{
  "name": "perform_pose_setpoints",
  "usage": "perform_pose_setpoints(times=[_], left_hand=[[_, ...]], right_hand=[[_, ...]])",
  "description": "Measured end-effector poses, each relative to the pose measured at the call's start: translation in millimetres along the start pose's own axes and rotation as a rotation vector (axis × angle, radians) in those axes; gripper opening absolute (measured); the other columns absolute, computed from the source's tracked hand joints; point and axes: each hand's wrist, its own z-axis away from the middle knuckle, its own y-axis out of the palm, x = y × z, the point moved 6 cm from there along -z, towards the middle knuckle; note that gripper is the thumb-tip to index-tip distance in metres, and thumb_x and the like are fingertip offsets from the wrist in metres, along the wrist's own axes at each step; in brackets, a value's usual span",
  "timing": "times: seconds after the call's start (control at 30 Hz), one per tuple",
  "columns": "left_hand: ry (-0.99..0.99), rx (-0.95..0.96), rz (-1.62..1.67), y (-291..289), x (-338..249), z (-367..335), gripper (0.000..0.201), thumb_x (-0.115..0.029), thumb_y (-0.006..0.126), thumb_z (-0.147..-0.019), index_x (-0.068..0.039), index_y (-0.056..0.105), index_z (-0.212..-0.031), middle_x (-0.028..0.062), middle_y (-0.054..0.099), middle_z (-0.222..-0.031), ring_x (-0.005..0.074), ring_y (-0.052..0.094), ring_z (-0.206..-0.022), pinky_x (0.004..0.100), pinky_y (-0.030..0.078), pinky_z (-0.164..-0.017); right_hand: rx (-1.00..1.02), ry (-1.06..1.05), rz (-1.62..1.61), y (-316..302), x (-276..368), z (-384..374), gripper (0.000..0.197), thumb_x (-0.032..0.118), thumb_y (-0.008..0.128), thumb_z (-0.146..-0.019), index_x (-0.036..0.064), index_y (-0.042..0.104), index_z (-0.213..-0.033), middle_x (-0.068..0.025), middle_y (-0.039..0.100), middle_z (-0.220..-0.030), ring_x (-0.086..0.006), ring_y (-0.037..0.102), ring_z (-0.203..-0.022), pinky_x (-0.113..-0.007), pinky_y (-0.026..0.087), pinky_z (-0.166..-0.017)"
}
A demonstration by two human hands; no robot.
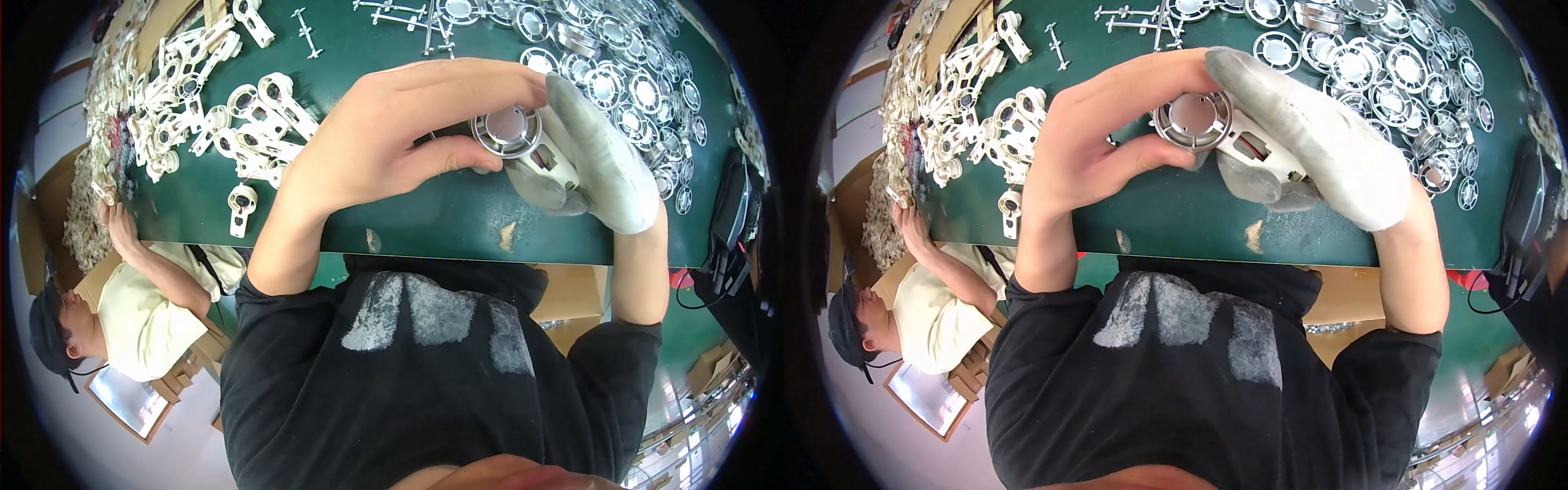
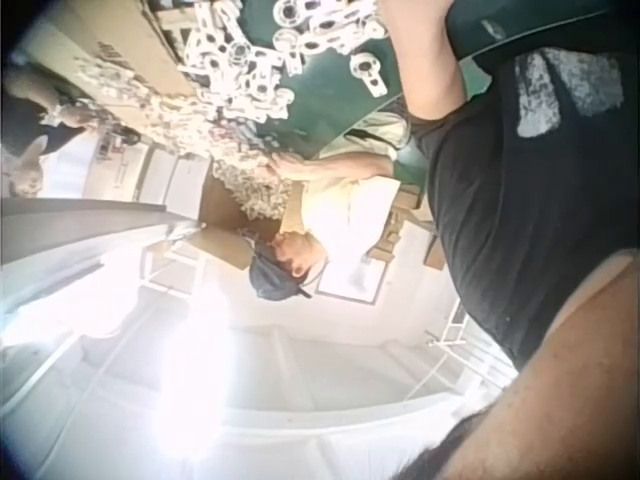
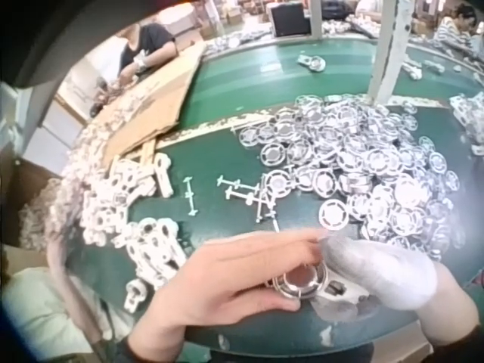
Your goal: The person assembles small electronics components by hand, joining plastic housings, metal rings, and small parts at a factory workbench.
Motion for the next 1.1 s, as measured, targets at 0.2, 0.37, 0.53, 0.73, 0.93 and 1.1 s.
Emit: perform_pose_setpoints(times=[0.2,0.37,0.53,0.73,0.93,1.1], left_hand=[[0.032,0.061,-0.11,-1.2,-1.8,0.4,0.06,-0.011,0.082,-0.076,0.0,0.065,-0.132,0.0144,0.067,-0.134,0.0323,0.065,-0.121,0.039,0.052,-0.103],[-0.047,0.044,-0.096,-0.4,0.3,0.9,0.061,-0.009,0.08,-0.08,0.0,0.061,-0.137,0.0149,0.065,-0.137,0.031,0.063,-0.126,0.0381,0.05,-0.106],[-0.195,-0.115,0.463,11.4,13.3,11.1,0.043,-0.015,0.068,-0.1,0.007,0.06,-0.136,0.0189,0.065,-0.136,0.0243,0.063,-0.124,0.0359,0.05,-0.105],[-0.189,-0.12,0.472,11.7,20.5,8.8,0.05,-0.023,0.072,-0.098,0.009,0.06,-0.134,0.0235,0.066,-0.133,0.028,0.065,-0.121,0.0382,0.051,-0.103],[-0.072,-0.203,0.667,23.5,15.8,8.9,0.054,-0.033,0.073,-0.097,0.008,0.063,-0.129,0.0258,0.064,-0.133,0.0337,0.064,-0.123,0.0417,0.052,-0.103],[-0.143,-0.22,0.615,18.4,16.4,1.7,0.046,-0.03,0.073,-0.097,0.007,0.067,-0.123,0.0222,0.067,-0.126,0.0295,0.065,-0.119,0.038,0.053,-0.099]], right_hand=[[-0.231,-0.155,-0.019,-2.8,-1.9,0.7,0.057,0.052,0.039,-0.109,0.0013,0.064,-0.102,0.0033,0.051,-0.066,-0.0024,0.038,-0.049,-0.021,0.027,-0.044],[0.056,0.173,0.311,7.2,9.4,-5.4,0.035,0.033,0.06,-0.102,0.0018,0.073,-0.108,-0.0022,0.066,-0.079,-0.0109,0.057,-0.073,-0.028,0.048,-0.069],[-0.172,-0.269,0.444,14.7,20.9,-1.4,0.03,0.031,0.063,-0.098,0.002,0.067,-0.105,-0.0005,0.061,-0.076,-0.0099,0.054,-0.067,-0.029,0.045,-0.062],[-0.306,-0.425,0.731,17.7,20.5,3.5,0.03,0.033,0.066,-0.096,0.0079,0.07,-0.112,-0.0143,0.069,-0.083,-0.0309,0.069,-0.073,-0.037,0.053,-0.069],[-0.333,-0.566,1.052,17.1,17.0,9.3,0.032,0.031,0.073,-0.09,0.0099,0.067,-0.114,-0.0156,0.07,-0.082,-0.0388,0.07,-0.076,-0.043,0.055,-0.065],[-0.465,-0.604,0.974,18.9,21.9,8.8,0.029,0.034,0.074,-0.089,0.0128,0.068,-0.107,-0.0097,0.071,-0.075,-0.0339,0.072,-0.068,-0.043,0.057,-0.059]])
